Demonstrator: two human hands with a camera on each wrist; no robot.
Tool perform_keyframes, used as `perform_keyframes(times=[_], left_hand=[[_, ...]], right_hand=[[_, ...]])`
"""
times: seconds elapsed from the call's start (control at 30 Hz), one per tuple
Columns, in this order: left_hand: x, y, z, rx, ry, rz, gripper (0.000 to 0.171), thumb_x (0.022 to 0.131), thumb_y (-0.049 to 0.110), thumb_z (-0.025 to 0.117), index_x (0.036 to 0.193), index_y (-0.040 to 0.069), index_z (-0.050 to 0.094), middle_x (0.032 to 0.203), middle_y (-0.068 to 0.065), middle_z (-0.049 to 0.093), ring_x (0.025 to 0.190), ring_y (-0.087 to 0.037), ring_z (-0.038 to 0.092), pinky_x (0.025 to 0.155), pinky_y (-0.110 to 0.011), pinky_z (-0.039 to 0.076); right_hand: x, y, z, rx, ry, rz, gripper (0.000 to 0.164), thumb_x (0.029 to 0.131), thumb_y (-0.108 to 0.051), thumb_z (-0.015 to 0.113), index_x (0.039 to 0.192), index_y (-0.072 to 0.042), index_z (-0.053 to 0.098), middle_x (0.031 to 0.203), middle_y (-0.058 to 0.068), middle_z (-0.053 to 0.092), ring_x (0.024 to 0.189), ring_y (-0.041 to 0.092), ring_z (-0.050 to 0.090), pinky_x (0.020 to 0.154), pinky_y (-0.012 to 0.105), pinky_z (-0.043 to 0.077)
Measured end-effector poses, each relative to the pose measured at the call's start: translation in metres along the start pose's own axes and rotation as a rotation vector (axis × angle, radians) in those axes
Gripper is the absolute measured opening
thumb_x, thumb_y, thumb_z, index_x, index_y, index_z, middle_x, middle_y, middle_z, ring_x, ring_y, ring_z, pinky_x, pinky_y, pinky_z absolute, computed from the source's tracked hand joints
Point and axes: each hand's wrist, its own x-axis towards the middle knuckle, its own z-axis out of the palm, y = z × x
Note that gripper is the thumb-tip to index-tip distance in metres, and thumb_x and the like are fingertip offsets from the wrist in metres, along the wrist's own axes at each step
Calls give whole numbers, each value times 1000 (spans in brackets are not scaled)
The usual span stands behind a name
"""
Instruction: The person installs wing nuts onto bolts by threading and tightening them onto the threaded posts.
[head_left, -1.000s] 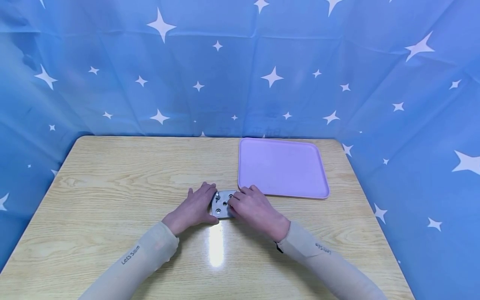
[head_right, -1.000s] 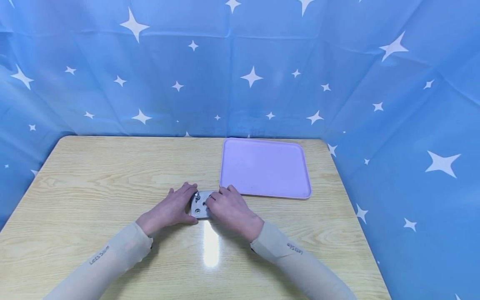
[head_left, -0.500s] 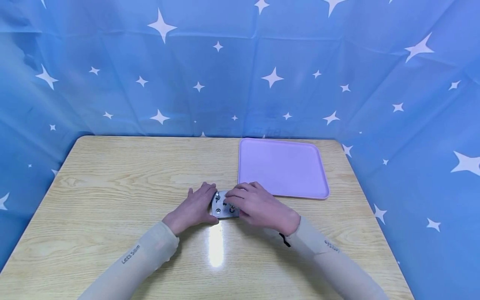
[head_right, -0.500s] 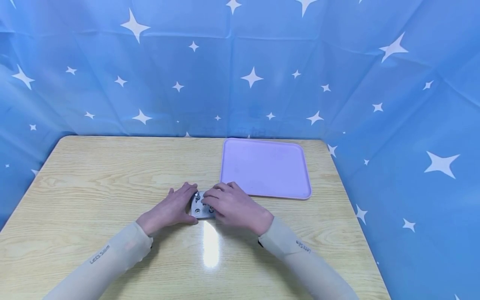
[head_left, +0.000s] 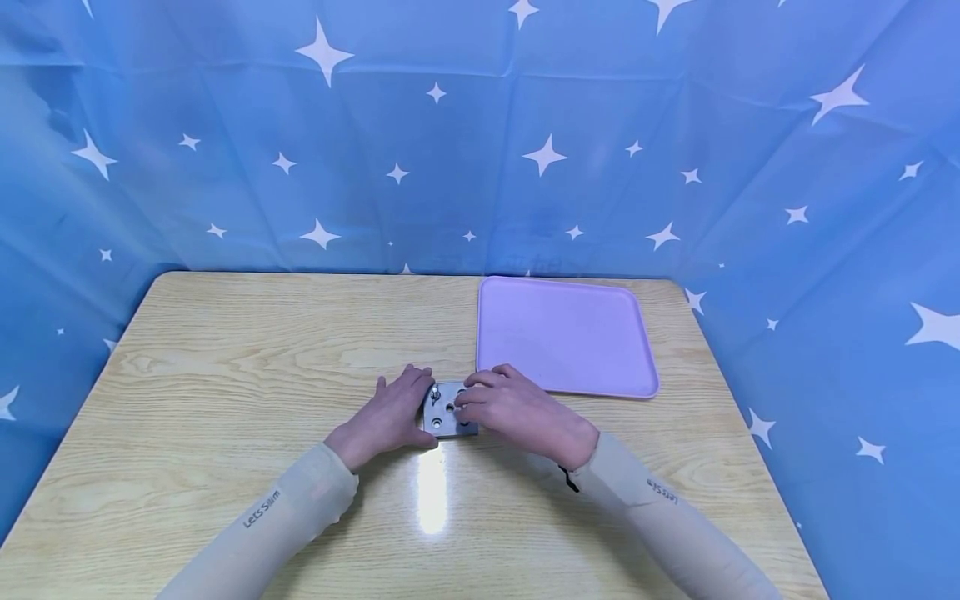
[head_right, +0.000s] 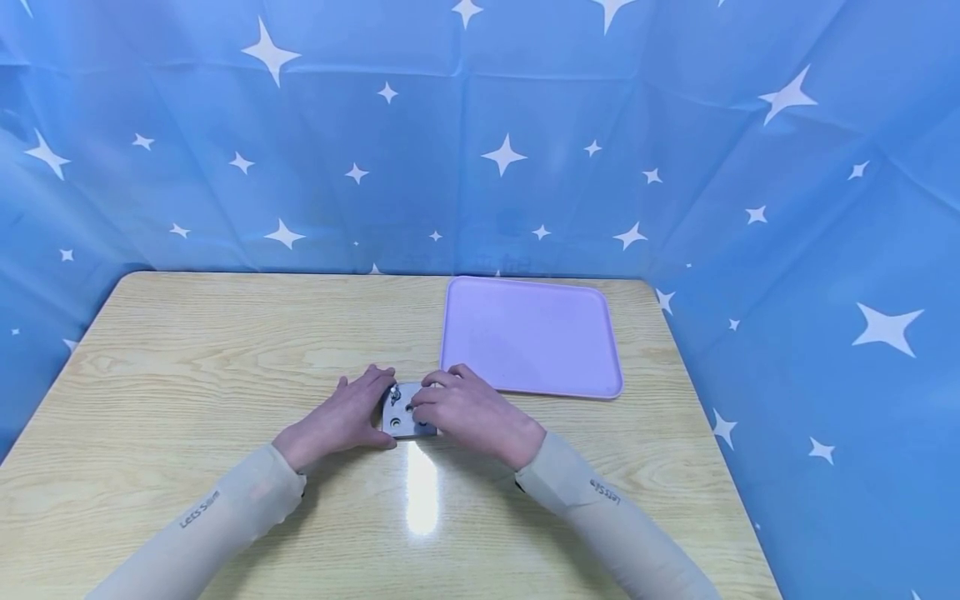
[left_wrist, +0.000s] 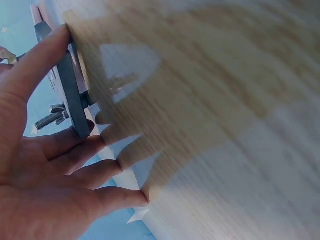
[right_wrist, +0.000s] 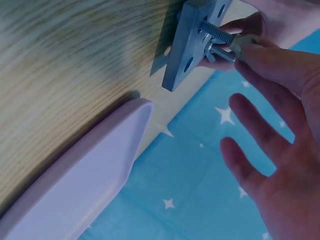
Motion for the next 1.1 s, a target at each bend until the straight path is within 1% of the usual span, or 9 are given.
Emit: perform_keyframes(times=[0.13, 0.33, 0.47, 0.63, 0.77, 0.83, 0.97, 1.03, 1.1], left_hand=[[0, 0, 0, -10, -4, -9, 98, 73, 32, 95, 148, -7, 46, 158, -25, 40, 149, -47, 30, 111, -77, 24], [0, 0, 0, -22, -4, -11, 97, 73, 31, 95, 148, -7, 46, 159, -25, 39, 149, -47, 30, 111, -77, 24], [-1, 0, 0, -22, 1, -9, 98, 72, 31, 95, 148, -7, 46, 159, -25, 39, 149, -47, 30, 111, -77, 24], [-1, 0, 0, -14, 5, -1, 100, 72, 32, 95, 149, -8, 45, 159, -25, 39, 149, -47, 30, 111, -77, 24], [-2, 1, -1, -11, 8, 4, 101, 72, 32, 95, 149, -8, 44, 159, -26, 39, 149, -48, 30, 111, -77, 24], [-2, 1, -2, -11, 9, 8, 101, 72, 32, 95, 149, -8, 44, 159, -26, 39, 149, -48, 30, 111, -77, 23], [-2, 1, -2, -10, 11, 12, 100, 72, 32, 95, 149, -8, 45, 158, -26, 39, 148, -48, 31, 111, -77, 24], [-2, 1, -1, -11, 8, 9, 100, 72, 32, 95, 149, -8, 45, 158, -26, 40, 149, -47, 31, 111, -77, 24], [-2, 1, -1, -14, 5, 4, 99, 73, 32, 95, 149, -8, 45, 158, -26, 40, 149, -47, 30, 111, -77, 23]], right_hand=[[1, -1, 4, -16, 50, 29, 19, 87, -13, 84, 99, -25, 77, 108, -11, 71, 112, 17, 61, 94, 40, 48], [4, -6, 11, -36, 74, 120, 12, 89, -28, 83, 97, -23, 76, 99, -9, 72, 102, 17, 61, 91, 40, 48], [7, -9, 17, -54, 113, 172, 17, 92, -34, 79, 90, -19, 71, 91, -7, 70, 93, 17, 60, 85, 38, 47], [11, -13, 23, -115, 188, 213, 27, 88, -33, 80, 80, -15, 63, 81, -2, 67, 81, 20, 59, 74, 38, 46], [13, -16, 24, -139, 182, 256, 28, 88, -34, 80, 78, -14, 62, 78, -1, 66, 76, 20, 59, 70, 37, 46], [12, -16, 22, -128, 150, 276, 30, 89, -39, 79, 80, -15, 64, 79, -1, 67, 77, 21, 60, 71, 38, 47], [10, -15, 13, -47, 68, 308, 34, 94, -51, 71, 89, -17, 68, 89, -2, 69, 90, 21, 62, 81, 41, 48], [8, -12, 7, -4, 46, 289, 32, 96, -49, 70, 97, -17, 71, 99, -2, 70, 101, 22, 62, 87, 43, 49], [6, -8, 0, 30, 34, 238, 24, 97, -38, 71, 107, -17, 73, 110, -2, 71, 113, 23, 61, 92, 45, 49]])
